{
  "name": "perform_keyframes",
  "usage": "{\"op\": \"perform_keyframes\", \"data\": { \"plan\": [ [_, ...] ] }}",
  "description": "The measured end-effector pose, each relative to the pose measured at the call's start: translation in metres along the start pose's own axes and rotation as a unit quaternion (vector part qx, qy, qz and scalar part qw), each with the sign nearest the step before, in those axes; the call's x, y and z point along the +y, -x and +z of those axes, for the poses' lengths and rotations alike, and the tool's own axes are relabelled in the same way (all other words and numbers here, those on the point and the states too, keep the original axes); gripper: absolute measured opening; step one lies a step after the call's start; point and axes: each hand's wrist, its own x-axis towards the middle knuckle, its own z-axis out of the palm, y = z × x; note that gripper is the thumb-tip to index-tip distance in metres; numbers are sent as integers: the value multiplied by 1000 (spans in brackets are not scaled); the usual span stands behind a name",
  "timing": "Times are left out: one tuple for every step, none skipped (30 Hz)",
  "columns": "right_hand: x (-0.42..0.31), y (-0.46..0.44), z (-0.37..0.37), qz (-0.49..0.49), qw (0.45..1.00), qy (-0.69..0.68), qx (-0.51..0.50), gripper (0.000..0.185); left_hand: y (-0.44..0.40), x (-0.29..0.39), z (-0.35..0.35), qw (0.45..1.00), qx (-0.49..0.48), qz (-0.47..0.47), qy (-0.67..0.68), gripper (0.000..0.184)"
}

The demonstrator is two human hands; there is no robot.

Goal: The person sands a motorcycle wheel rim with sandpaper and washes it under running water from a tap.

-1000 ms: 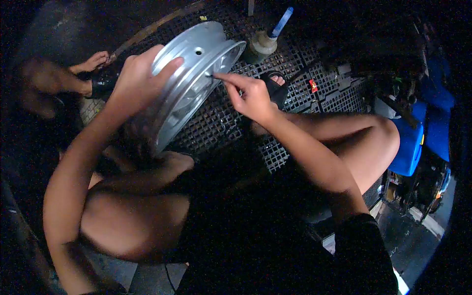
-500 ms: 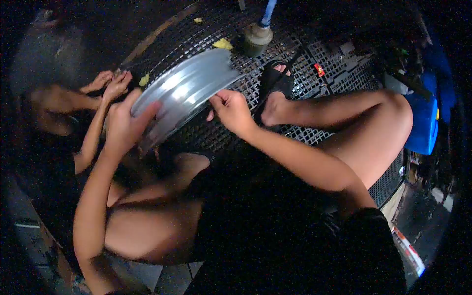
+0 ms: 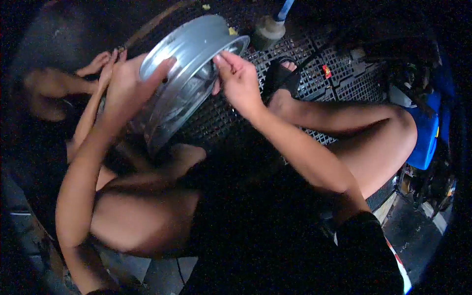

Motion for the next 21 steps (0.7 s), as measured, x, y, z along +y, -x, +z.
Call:
{"op": "perform_keyframes", "data": {
  "plan": [
    [5, 5, -4, 18, 999, 25, 7, 30, 2, 3, 2, 1000, -3, -15, -20, 44],
    [11, 6, -10, 28, 998, 51, 17, 30, -3, 6, 0, 999, -3, -22, -40, 43],
    [22, 7, -15, 43, 998, 52, 5, 29, -7, 3, -3, 999, 6, -15, -39, 43],
    [22, 8, -19, 62, 996, 59, -6, 28, -8, 0, -2, 997, 17, 32, -63, 43],
    [27, 4, -18, 69, 997, 37, 3, 28, -10, -3, 5, 996, 25, 50, -66, 43],
    [11, 0, -12, 33, 998, 49, -5, 28, -11, -2, 10, 995, 32, 68, -69, 43],
    [-2, -2, -7, 27, 999, 28, 3, 28, -12, 3, 4, 999, -7, 40, -27, 45],
    [-6, -4, -4, 18, 1000, 5, 8, 29, -12, 5, 1, 999, -42, 12, 12, 47],
    [-2, -1, -12, 14, 999, 29, -18, 29, -12, 7, 2, 999, -41, -15, -3, 51],
    [10, 2, -18, 36, 997, 58, -29, 30, -10, 2, 2, 999, -37, -14, -3, 51],
    [22, 2, -25, 50, 996, 66, -36, 28, -10, -4, 5, 999, -24, 26, -28, 51],
    [14, 7, -21, 68, 994, 74, -38, 26, -10, -2, 7, 996, -17, 64, -51, 52],
    [9, 6, -15, 72, 995, 66, -11, 26, -10, -1, 9, 997, -14, 45, -63, 53],
    [5, 2, -16, 76, 994, 73, -22, 26, -9, -4, 12, 997, -12, 25, -75, 54],
    [1, 1, -13, 35, 997, 68, -14, 26, -8, -9, 18, 997, 16, 22, -75, 56],
    [4, 4, -10, -5, 998, 61, -7, 27, -7, -11, 19, 997, 28, 21, -72, 58],
    [16, 6, -18, 16, 996, 91, 2, 29, -7, -13, 19, 997, 40, 20, -68, 59],
    [27, 6, -21, 7, 995, 96, -2, 29, -7, -16, 21, 996, 52, 19, -65, 60],
    [29, 10, -23, 26, 991, 134, -12, 30, -7, -5, 16, 998, 32, 6, -49, 60],
    [33, 15, -26, 48, 983, 174, -17, 31, -7, -5, 19, 999, 8, -6, -32, 60],
    [19, 10, -16, 68, 988, 140, -3, 32, -7, -8, 21, 999, 18, -21, -27, 58]
  ]
}}
